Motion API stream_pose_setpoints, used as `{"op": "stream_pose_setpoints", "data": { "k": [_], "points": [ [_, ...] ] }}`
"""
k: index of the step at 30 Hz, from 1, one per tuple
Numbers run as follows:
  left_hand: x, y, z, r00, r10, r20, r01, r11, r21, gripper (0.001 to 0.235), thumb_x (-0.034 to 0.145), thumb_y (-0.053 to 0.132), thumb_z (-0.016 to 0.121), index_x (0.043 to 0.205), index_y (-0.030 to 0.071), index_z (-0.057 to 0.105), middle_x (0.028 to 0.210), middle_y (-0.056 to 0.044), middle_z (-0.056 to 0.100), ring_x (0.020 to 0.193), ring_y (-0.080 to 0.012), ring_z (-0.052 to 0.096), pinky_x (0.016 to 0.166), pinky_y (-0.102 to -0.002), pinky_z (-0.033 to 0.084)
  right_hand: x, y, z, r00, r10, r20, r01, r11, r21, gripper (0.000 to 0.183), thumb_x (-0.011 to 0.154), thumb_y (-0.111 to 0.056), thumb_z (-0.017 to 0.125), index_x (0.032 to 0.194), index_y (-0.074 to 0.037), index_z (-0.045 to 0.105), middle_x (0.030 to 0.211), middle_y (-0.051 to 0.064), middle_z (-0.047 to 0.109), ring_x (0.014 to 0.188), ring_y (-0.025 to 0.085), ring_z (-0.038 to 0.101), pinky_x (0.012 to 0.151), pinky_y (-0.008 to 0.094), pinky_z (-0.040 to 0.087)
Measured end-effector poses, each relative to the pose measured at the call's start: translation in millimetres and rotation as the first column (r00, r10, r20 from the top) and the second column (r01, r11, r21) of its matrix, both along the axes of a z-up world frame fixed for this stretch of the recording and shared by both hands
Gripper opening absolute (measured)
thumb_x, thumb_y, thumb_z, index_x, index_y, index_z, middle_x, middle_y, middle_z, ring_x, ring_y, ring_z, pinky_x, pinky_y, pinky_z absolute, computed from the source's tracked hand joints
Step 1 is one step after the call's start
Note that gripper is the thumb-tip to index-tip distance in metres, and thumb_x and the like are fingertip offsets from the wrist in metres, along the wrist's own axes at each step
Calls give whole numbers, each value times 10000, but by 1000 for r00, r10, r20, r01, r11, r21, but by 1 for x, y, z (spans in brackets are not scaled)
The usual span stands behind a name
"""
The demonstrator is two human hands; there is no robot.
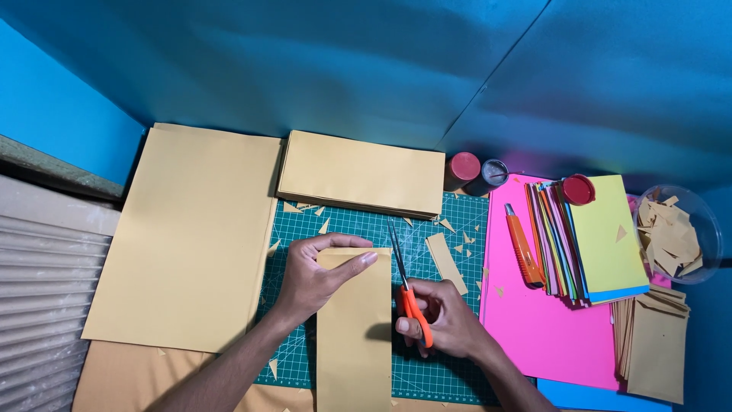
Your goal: Folding and cutting brown paper strips using scissors and a utility knife on a cutting mat.
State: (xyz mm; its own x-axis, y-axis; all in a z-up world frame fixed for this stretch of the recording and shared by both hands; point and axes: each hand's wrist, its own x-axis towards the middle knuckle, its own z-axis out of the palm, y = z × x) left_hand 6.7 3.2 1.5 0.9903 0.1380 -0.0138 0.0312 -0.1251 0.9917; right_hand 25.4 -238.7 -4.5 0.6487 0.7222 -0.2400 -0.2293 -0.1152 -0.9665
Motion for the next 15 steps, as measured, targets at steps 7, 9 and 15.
{"op": "stream_pose_setpoints", "data": {
  "k": [7,9,15],
  "points": [
    [-1,0,3,1000,-20,14,20,1000,-9,182,814,265,839,941,135,828,942,-35,847,933,-154,819,895,-318,649,0,-2,-8,995,8,104,-1,998,-67,385,836,-391,823,783,-68,622,561,8,636,469,157,703,432,243,556],
    [-1,0,4,1000,-19,-16,19,1000,-8,181,808,265,843,935,137,833,939,-30,851,928,-150,822,901,-316,644,0,-4,-12,981,9,194,18,991,-134,456,813,-509,809,730,-109,606,556,-57,465,486,93,428,490,254,365],
    [-1,-2,5,999,-52,-12,52,999,-9,169,807,262,844,927,145,827,941,-21,851,922,-139,821,883,-309,650,4,-3,-6,993,41,111,-30,995,-96,419,817,-460,825,764,-97,625,589,-36,551,481,96,543,460,229,435]
  ]
}}
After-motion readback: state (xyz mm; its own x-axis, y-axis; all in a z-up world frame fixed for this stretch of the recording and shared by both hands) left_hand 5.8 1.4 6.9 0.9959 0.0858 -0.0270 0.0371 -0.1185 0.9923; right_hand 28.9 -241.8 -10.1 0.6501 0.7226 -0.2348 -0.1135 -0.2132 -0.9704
